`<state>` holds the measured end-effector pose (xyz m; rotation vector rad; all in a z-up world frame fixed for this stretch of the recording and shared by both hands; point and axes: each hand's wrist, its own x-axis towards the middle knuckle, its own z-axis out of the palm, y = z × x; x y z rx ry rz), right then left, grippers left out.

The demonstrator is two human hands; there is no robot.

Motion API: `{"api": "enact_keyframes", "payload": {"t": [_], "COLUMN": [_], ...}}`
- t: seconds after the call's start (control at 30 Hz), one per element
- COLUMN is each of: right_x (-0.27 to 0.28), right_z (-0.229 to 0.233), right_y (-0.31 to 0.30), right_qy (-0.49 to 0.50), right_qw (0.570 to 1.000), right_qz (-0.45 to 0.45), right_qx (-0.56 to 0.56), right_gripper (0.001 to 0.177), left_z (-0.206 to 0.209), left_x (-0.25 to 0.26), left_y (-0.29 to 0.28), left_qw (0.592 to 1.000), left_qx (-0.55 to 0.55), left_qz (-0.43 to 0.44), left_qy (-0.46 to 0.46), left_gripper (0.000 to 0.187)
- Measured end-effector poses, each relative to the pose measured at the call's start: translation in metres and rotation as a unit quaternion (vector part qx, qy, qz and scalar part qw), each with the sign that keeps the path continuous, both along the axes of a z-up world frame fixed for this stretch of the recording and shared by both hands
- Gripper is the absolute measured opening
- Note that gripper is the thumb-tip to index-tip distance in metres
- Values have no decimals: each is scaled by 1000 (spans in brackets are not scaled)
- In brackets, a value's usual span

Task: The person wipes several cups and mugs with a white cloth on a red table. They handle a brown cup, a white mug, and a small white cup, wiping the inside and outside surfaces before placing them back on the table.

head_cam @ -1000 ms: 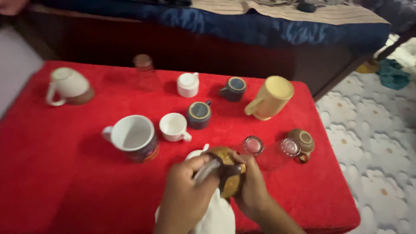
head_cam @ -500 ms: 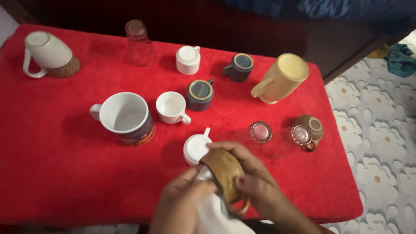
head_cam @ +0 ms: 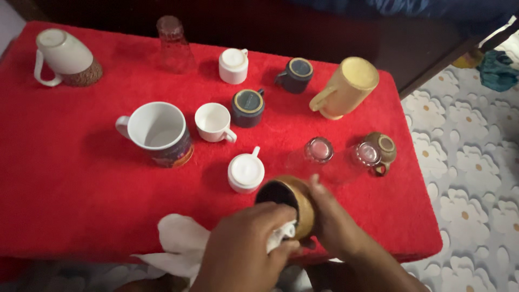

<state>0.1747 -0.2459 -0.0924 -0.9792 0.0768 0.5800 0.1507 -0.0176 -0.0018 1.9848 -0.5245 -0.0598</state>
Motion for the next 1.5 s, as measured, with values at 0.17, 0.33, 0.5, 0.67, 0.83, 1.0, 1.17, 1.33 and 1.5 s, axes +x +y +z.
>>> {"api": "enact_keyframes", "payload": {"t": [0.17,0.33,0.5,0.67,0.83,1.0,1.17,1.33,1.5], "right_x": [-4,7,10,7,7,10,12,7,-2], "right_z": [41,84,51,43,95,96,88,85,87], "right_y": [5,25,6,-13,1,7,7,4,22], "right_qy": [-1,-165,-51,-43,-231,-113,43,-44,-336], "right_qw": [994,978,995,990,964,986,994,995,909], "right_qz": [53,75,72,126,103,119,93,88,10], "right_qx": [-94,-104,-42,-51,-86,43,34,-6,-247], "right_gripper": [66,73,68,71,102,97,92,87,99], "left_z": [0,-5,-7,-10,-5,-3,-10,-24,-24], "left_x": [-3,10,7,6,15,9,7,13,21], "left_y": [-22,-24,-16,-17,-16,-27,-25,-16,-7], "left_qw": [966,865,973,947,807,889,850,784,731], "left_qx": [-115,-363,-147,-224,-403,-329,-346,-419,-480], "left_qz": [35,41,-8,-37,28,12,-101,-93,-24], "left_qy": [230,345,180,227,432,317,384,448,485], "left_gripper": [31,33,38,44,50,49,50,57,53]}}
